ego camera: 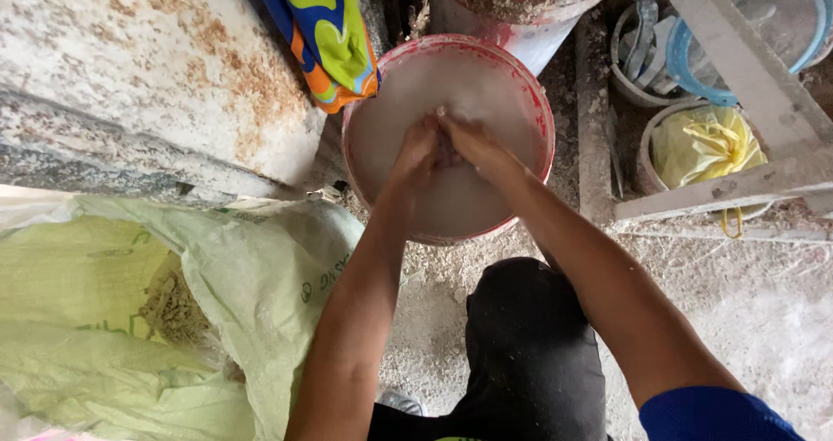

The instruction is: The person scoops white plaster paste from a bowl and presses it by hand into the grooves of long decorative molding strips laid on a workbench, smoothing the paste along the profiles with their fingers. They refill paste from the bowl repeatedly and at the end rinse their hands in a bucket of water.

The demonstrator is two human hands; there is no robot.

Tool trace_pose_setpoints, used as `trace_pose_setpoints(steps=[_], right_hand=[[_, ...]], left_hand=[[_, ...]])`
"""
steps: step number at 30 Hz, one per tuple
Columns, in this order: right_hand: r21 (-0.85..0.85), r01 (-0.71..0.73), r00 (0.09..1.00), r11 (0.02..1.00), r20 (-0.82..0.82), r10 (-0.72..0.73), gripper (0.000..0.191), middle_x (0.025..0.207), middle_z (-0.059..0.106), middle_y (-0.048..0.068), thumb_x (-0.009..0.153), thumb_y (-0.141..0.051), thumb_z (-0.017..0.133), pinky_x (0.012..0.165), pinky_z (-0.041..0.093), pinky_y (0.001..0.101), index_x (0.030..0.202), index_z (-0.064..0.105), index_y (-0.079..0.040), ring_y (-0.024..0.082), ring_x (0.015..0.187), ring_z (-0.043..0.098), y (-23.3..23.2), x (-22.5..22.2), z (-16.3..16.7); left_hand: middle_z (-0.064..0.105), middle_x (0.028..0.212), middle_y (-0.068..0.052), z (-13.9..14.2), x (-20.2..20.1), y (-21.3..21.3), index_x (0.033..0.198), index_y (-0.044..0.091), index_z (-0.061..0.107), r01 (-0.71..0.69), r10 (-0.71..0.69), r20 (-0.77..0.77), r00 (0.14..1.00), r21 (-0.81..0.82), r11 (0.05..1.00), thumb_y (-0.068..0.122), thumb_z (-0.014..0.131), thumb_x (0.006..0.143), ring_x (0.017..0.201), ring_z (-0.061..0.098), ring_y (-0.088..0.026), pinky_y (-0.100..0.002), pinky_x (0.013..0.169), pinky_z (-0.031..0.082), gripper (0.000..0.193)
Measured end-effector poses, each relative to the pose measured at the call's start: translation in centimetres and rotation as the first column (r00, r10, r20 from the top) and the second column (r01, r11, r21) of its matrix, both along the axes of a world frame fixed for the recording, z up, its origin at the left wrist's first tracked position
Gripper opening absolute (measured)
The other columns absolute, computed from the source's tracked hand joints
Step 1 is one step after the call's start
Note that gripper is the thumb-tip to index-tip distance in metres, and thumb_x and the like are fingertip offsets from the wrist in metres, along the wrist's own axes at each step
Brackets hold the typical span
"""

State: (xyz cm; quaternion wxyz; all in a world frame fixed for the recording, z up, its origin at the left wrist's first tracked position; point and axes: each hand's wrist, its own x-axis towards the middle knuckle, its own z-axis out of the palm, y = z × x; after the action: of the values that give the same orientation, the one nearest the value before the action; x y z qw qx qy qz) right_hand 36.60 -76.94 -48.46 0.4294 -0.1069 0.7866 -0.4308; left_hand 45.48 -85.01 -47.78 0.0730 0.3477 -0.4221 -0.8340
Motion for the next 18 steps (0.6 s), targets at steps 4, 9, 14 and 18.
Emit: trace_pose_setpoints(steps=[4, 9, 14, 18], right_hand=[[0.150, -0.033, 0.999, 0.988, 0.008, 0.032, 0.075, 0.120, 0.060, 0.008, 0.082, -0.065, 0.066, 0.078, 0.047, 0.0548, 0.133, 0.060, -0.010, 0.025, 0.096, 0.056, 0.2, -2.1, 1.1], [0.127, 0.007, 0.989, 0.992, -0.146, 0.012, 0.069, 0.122, 0.064, 0.012, 0.085, -0.059, 0.062, 0.082, 0.047, 0.0560, 0.133, 0.063, -0.008, 0.028, 0.098, 0.059, -0.5, -3.8, -0.6], [-0.078, -0.221, 0.822, 0.972, -0.551, 0.143, 0.067, 0.121, 0.065, 0.012, 0.086, -0.057, 0.062, 0.083, 0.048, 0.0548, 0.131, 0.064, -0.008, 0.028, 0.098, 0.060, 0.0, -2.1, -4.1], [-0.078, -0.206, 0.852, 0.976, -0.504, 0.139, 0.064, 0.120, 0.065, 0.013, 0.086, -0.056, 0.062, 0.083, 0.049, 0.0539, 0.129, 0.065, -0.008, 0.028, 0.098, 0.061, 0.3, 0.0, -4.6]], left_hand=[[0.060, 0.085, -0.007, -0.8, 0.4, 1.1, 0.109, 0.007, 0.065, 0.109, -0.114, -0.032, 0.993, -0.123, 0.986, 0.034, 0.054, 0.101, 0.064, 0.055, -0.021, -0.040, 0.053, 0.046, 0.031], [0.071, 0.105, -0.016, -1.9, 0.1, 1.9, 0.118, 0.000, 0.065, 0.142, -0.194, 0.002, 0.981, -0.686, 0.713, 0.028, 0.058, 0.098, 0.095, 0.065, -0.029, -0.041, 0.088, 0.052, 0.036], [0.071, 0.086, -0.022, -1.5, -1.6, 1.6, 0.102, -0.007, 0.067, -0.007, -0.006, -0.108, 0.994, -0.124, 0.992, 0.044, 0.052, 0.103, 0.078, 0.069, -0.035, -0.046, 0.092, 0.050, 0.053], [0.070, 0.079, -0.026, -1.3, -2.7, 0.5, 0.091, -0.010, 0.071, -0.031, 0.102, 0.047, 0.994, -0.759, 0.651, 0.050, 0.054, 0.105, 0.080, 0.071, -0.035, -0.041, 0.096, 0.050, 0.064]])
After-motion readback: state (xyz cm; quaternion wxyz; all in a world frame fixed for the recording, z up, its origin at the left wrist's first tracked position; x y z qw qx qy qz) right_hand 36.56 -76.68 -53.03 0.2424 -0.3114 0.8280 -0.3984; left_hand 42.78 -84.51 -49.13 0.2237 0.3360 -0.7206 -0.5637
